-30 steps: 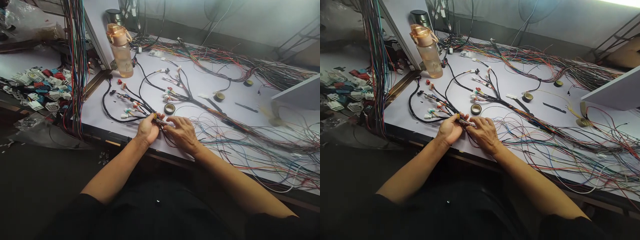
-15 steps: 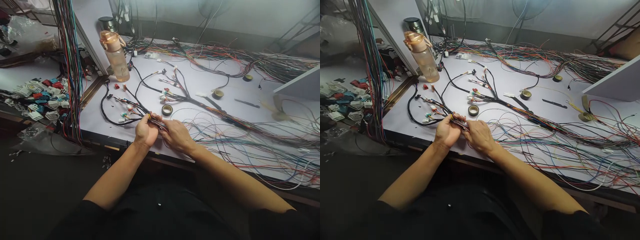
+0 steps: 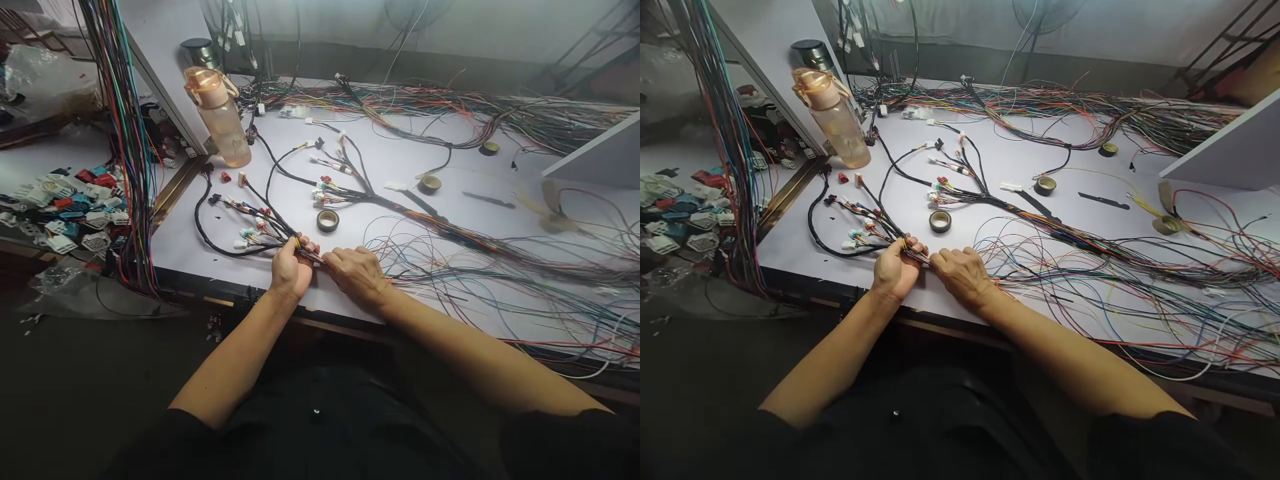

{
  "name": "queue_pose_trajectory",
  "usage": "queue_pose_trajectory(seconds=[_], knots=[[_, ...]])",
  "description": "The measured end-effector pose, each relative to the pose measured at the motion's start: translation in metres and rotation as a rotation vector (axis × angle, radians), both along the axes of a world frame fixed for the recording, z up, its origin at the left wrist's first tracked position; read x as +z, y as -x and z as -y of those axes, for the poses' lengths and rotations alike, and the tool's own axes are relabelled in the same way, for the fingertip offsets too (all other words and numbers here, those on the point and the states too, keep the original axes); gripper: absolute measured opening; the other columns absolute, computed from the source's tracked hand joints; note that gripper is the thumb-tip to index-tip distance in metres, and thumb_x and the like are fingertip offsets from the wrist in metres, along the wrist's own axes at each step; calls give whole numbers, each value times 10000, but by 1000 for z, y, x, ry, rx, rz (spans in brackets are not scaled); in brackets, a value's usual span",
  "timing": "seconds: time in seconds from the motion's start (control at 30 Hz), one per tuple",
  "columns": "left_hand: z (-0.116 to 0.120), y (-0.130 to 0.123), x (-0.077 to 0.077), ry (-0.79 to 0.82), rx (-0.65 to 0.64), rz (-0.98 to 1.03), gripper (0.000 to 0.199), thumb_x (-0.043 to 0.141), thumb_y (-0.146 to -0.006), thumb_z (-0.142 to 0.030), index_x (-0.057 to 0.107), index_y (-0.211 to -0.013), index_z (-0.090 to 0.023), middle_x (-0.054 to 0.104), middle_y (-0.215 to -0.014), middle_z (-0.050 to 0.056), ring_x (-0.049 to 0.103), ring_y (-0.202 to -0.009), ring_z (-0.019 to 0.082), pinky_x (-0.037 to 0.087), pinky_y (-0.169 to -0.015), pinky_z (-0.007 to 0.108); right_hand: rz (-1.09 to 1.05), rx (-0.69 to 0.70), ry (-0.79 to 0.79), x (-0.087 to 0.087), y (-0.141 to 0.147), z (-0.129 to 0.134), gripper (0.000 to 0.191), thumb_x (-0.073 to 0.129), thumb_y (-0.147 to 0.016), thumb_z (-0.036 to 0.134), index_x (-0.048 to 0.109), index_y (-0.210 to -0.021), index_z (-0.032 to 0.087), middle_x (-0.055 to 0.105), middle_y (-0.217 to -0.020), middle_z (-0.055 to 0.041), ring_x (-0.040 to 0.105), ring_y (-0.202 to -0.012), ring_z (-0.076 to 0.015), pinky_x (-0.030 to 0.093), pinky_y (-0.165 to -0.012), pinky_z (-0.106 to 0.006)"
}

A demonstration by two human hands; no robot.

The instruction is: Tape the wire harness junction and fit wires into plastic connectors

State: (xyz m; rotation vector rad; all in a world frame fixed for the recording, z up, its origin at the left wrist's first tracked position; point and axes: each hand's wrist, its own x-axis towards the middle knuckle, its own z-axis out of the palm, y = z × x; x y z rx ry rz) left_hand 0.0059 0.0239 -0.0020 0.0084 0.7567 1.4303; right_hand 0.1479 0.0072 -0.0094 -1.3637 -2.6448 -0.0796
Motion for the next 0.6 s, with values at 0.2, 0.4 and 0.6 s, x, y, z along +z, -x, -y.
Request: queue_pose_trajectory(seconds=[0.2, 0.4, 0.6], knots=[[-1, 3, 0, 70, 15, -21, 273, 377, -927, -109, 555, -720, -97, 575, -713, 58, 618, -761, 154, 503, -800, 283, -201, 19, -30, 5, 7, 1, 494, 474, -934, 433, 427, -1367, 201, 624, -1061, -85, 536, -871, -191, 314, -750, -312], [0, 4, 1, 130, -15, -16, 222, 381, -929, -122, 582, -846, -76, 634, -826, 106, 635, -785, 162, 526, -762, 274, -197, 109, -69, -10, 16, -2, 345, 374, -983, 250, 532, -1282, 182, 625, -1076, -85, 531, -859, -166, 352, -712, -303], [6, 4, -1, -20, -27, -2, 236, 359, -959, -163, 549, -829, -110, 518, -659, 8, 526, -574, 97, 512, -702, 258, -167, 143, -71, -5, 15, 5, 327, 424, -963, 239, 564, -1254, 185, 633, -1106, -90, 548, -878, -169, 373, -710, -316]])
